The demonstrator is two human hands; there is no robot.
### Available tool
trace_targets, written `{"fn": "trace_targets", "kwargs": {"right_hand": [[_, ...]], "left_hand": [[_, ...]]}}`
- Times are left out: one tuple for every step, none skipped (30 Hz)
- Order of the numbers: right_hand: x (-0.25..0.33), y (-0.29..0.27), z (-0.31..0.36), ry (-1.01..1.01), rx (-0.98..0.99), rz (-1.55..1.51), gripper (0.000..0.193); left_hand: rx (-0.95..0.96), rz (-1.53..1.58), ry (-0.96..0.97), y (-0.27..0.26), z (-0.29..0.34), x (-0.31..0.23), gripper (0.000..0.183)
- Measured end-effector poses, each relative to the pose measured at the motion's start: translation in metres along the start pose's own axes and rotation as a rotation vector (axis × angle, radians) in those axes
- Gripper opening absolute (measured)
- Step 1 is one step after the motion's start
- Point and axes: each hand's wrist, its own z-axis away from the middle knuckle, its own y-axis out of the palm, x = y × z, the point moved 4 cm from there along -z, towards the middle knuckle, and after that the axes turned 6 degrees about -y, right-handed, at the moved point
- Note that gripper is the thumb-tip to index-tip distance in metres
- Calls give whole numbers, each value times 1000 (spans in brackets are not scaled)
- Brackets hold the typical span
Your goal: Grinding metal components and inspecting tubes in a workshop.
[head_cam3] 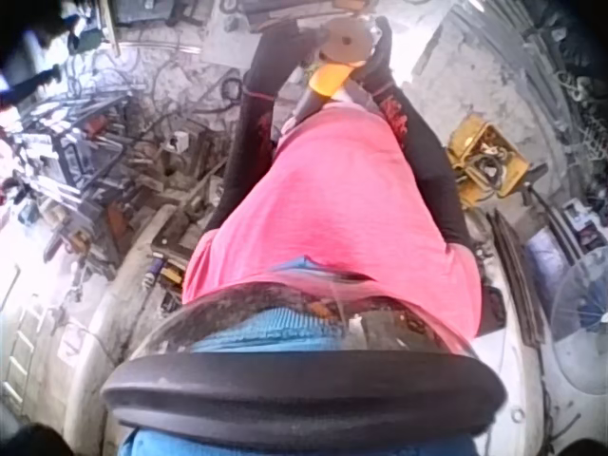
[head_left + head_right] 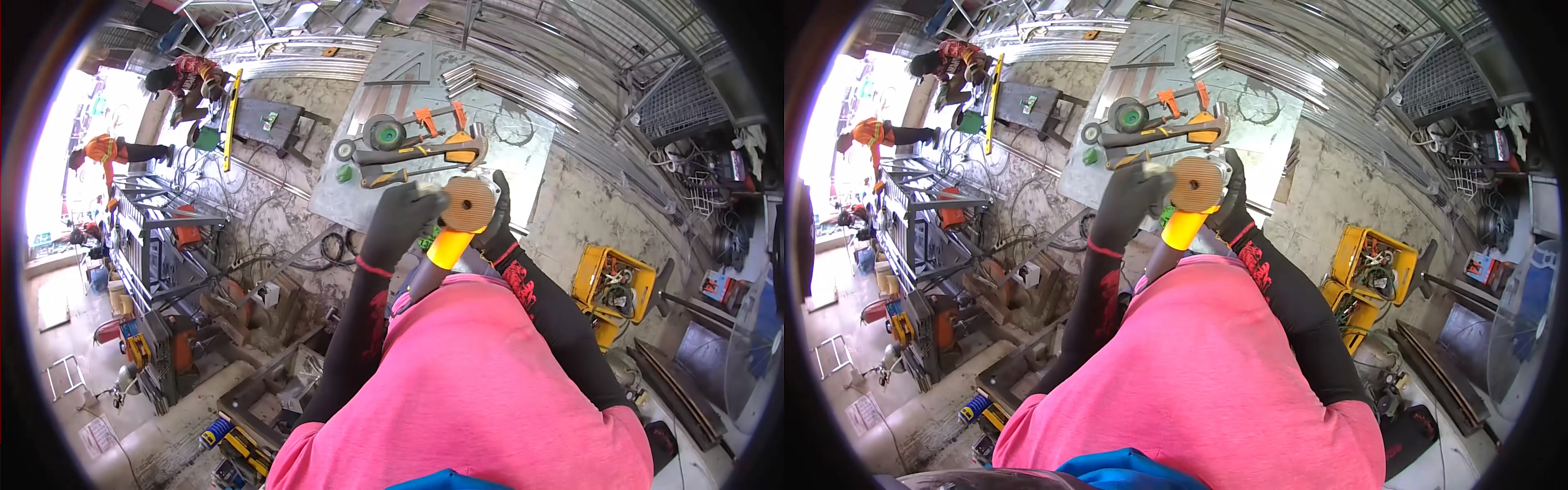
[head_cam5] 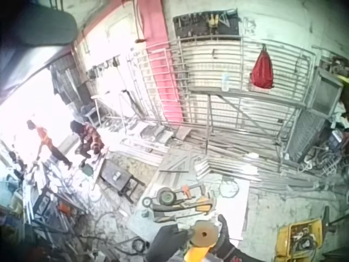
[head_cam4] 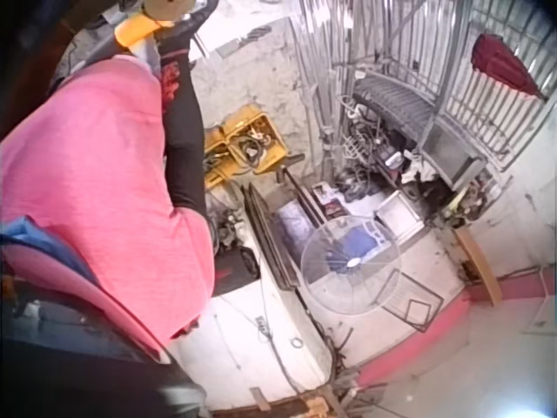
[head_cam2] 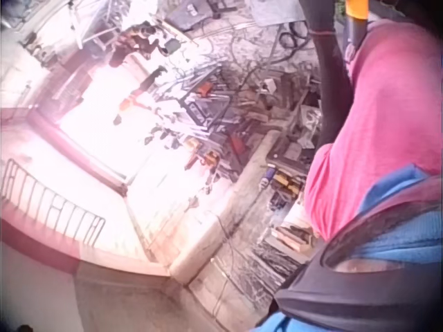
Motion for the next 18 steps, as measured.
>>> {"fn": "trace_targets", "kwargs": {"right_hand": [[-3, 12, 3, 53, 45, -7, 77], [0, 7, 3, 29, 44, -41, 75], [2, 3, 1, 6, 43, -75, 73], [5, -1, 1, -10, 43, -69, 71], [6, -4, 2, -26, 40, -64, 68], [8, -7, 3, -42, 37, -59, 65], [9, -9, 4, -62, 46, -81, 63], [11, -13, 5, -79, 56, -101, 61], [11, -16, 5, -91, 61, -105, 59], [12, -20, 5, -102, 68, -109, 57], [12, -21, 5, -112, 75, -113, 55], [13, -21, 5, -121, 95, -112, 55], [13, -21, 6, -130, 115, -111, 54], [13, -18, 6, -136, 134, -110, 54], [13, -18, 6, -133, 112, -124, 54], [12, -17, 6, -128, 90, -139, 55], [10, -18, 6, -121, 68, -155, 55], [7, -17, 6, -109, 89, -133, 57]], "left_hand": [[11, -58, 23, 6, -4, -4, 38], [16, -99, 46, 10, -10, -7, 39], [19, -139, 69, 14, -16, -7, 39], [22, -179, 92, 17, -20, -8, 40], [17, -191, 91, 20, -22, -9, 41], [11, -203, 90, 21, -22, -11, 42], [4, -215, 88, 22, -23, -12, 43], [-14, -275, 95, 23, -26, -14, 44], [-33, -334, 102, 25, -29, -17, 45], [-53, -394, 110, 26, -30, -19, 46], [-55, -402, 123, 28, -30, -23, 46], [-58, -410, 136, 30, -28, -28, 46], [-61, -418, 149, 31, -28, -31, 47], [-56, -411, 123, 30, -28, -29, 47], [-51, -404, 98, 29, -28, -27, 47], [-47, -396, 72, 27, -28, -24, 47], [-57, -408, 101, 26, -28, -24, 46], [-69, -419, 129, 26, -28, -24, 45]]}}
